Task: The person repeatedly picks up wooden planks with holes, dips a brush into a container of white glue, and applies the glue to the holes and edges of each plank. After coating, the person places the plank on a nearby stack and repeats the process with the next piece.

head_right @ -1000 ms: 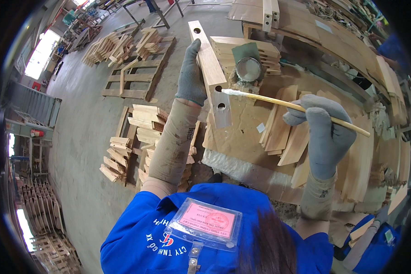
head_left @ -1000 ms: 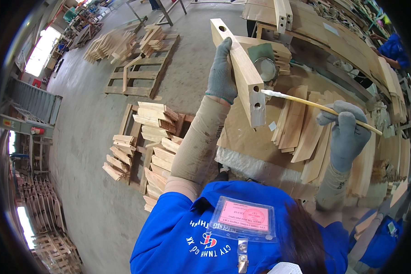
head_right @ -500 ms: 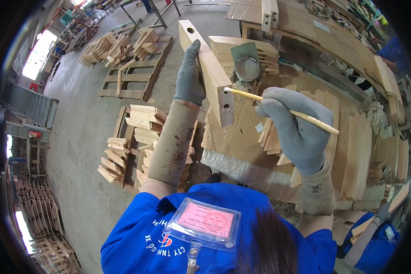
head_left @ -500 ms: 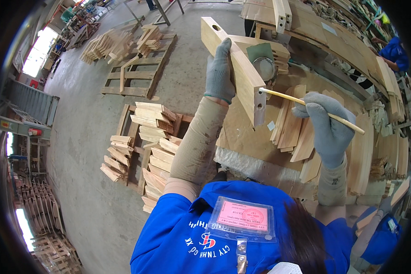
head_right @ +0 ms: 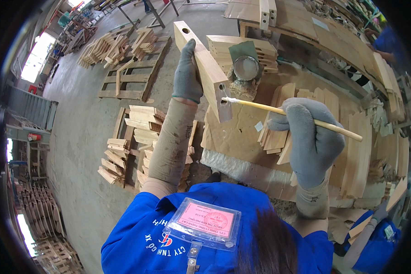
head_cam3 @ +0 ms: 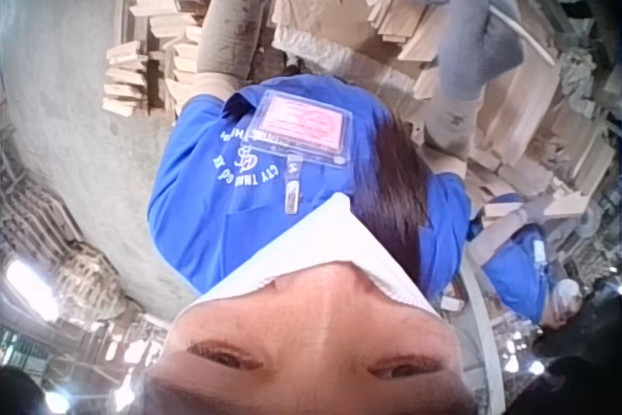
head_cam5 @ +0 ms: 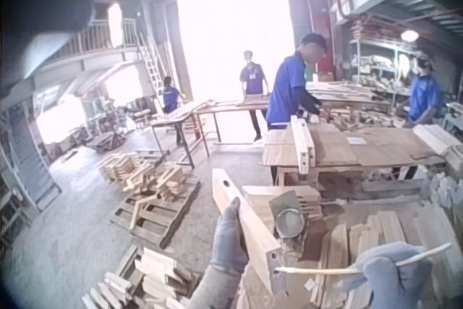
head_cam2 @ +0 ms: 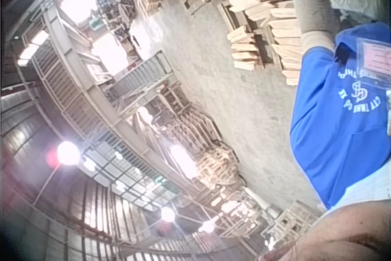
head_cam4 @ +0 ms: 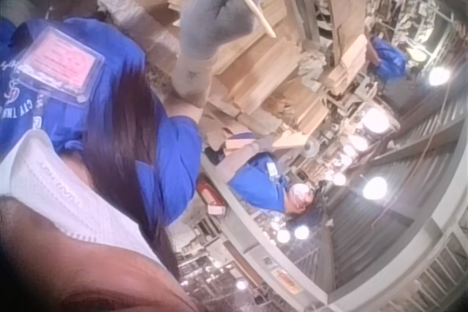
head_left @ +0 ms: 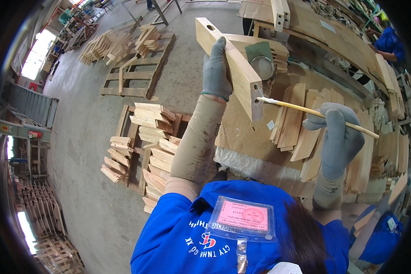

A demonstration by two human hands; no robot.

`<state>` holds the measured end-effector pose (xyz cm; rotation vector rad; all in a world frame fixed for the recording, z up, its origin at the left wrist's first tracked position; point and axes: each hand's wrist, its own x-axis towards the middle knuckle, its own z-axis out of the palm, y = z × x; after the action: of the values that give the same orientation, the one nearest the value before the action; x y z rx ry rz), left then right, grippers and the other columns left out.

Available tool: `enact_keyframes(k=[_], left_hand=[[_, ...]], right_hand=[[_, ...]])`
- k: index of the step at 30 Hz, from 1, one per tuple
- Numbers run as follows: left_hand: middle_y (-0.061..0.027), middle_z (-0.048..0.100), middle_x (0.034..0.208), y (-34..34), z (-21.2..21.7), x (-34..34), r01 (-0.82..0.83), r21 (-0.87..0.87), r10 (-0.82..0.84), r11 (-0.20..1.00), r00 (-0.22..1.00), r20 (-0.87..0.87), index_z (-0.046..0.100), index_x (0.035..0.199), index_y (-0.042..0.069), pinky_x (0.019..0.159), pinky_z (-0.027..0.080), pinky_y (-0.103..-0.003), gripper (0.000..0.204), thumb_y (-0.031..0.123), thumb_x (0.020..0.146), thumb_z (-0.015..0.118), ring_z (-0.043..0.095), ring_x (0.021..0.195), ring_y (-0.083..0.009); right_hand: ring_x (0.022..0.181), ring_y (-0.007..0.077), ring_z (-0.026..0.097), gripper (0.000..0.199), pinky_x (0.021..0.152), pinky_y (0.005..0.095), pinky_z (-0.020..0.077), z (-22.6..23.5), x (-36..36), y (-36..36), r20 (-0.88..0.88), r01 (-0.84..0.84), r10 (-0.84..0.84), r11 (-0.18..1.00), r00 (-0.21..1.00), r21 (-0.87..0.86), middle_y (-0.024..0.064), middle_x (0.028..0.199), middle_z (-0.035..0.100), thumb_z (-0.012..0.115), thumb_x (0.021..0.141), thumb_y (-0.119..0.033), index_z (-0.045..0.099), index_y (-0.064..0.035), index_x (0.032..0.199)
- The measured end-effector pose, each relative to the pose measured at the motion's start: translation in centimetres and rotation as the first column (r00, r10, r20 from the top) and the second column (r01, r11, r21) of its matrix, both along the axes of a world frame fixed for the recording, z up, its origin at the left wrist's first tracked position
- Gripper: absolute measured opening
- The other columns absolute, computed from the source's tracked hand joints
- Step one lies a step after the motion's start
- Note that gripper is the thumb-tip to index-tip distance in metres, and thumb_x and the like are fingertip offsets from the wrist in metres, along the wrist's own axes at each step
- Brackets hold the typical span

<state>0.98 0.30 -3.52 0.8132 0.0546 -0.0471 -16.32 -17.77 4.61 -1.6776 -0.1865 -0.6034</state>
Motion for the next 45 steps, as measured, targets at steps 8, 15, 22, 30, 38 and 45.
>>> enact_keyframes(k=[8,15,22,30,38,45], left_hand=[[-0.0075,0.055,0.098,-0.8,0.6,-0.3,0.031,-0.017,-0.031,0.999,0.999,0.032,0.044,0.119,0.007,0.075,0.05,-0.03,0.049,0.038,0.083,0.059,0.057,0.087,-0.0179],[-0.0075,0.056,0.094,-0.3,0.4,-0.1,-0.009,0.016,0.008,1.0,1.0,0.015,0.046,0.116,0.007,0.074,0.05,-0.031,0.047,0.038,0.083,0.059,0.058,0.083,-0.0179],[-0.0076,0.056,0.091,-0.4,-0.2,0.4,-0.005,0.016,0.005,1.0,1.0,-0.024,0.046,0.114,0.006,0.072,0.051,-0.031,0.048,0.04,0.082,0.059,0.059,0.081,-0.0181],[-0.006,0.053,0.071,-1.0,-0.4,1.3,0.244,-0.247,-0.26,0.938,0.965,-0.035,0.05,0.094,0.008,0.059,0.051,-0.03,0.042,0.047,0.081,0.055,0.057,0.063,-0.0187],[-0.0203,0.051,0.117,-0.5,-1.4,4.3,0.561,-0.246,-0.529,0.791,0.828,0.187,0.038,0.13,0.004,0.089,0.047,-0.042,0.062,0.047,0.086,0.043,0.054,0.104,-0.0327],[-0.0235,0.052,0.108,-11.0,3.8,3.7,0.616,-0.198,-0.604,0.763,0.788,0.12,0.037,0.123,-0.006,0.085,0.051,-0.038,0.053,0.027,0.083,0.049,0.056,0.098,-0.031]], right_hand=[[0.057,0.011,0.06,0.008,0.053,0.0211,0.0485,-0.8,1.3,0.1,0.055,-0.203,0.216,0.963,0.975,-0.176,0.0062,0.067,0.062,0.054,0.086,-0.001,0.06,0.0048,0.087],[0.055,0.0072,0.056,0.009,0.048,0.0198,0.0445,-0.3,0.7,0.2,0.031,-0.171,0.186,0.947,0.982,-0.27,0.0056,0.066,0.061,0.055,0.087,-0.003,0.06,0.0042,0.088],[0.052,0.0087,0.056,0.009,0.048,0.0209,0.0452,-1.4,0.2,0.9,0.079,-0.038,0.053,0.983,0.995,-0.181,0.0072,0.066,0.062,0.054,0.087,-0.002,0.06,0.0045,0.087],[0.058,0.0205,0.062,0.025,0.055,0.0283,0.0513,-1.4,-0.9,-1.4,0.091,0.05,-0.081,0.953,0.993,0.3,0.0148,0.067,0.062,0.04,0.094,-0.015,0.051,0.0058,0.102],[0.08,0.0202,0.064,0.019,0.066,0.029,0.0525,-5.1,-2.8,-8.2,0.161,0.625,-0.612,0.78,0.774,-0.038,0.0167,0.098,0.063,0.046,0.092,-0.008,0.054,0.0008,0.106],[0.089,0.0294,0.061,0.026,0.075,0.035,0.0492,-17.4,-6.7,-19.6,-0.061,0.541,-0.788,0.474,0.613,-0.695,0.0173,0.105,0.06,0.062,0.081,-0.017,0.053,-0.0042,0.102]])
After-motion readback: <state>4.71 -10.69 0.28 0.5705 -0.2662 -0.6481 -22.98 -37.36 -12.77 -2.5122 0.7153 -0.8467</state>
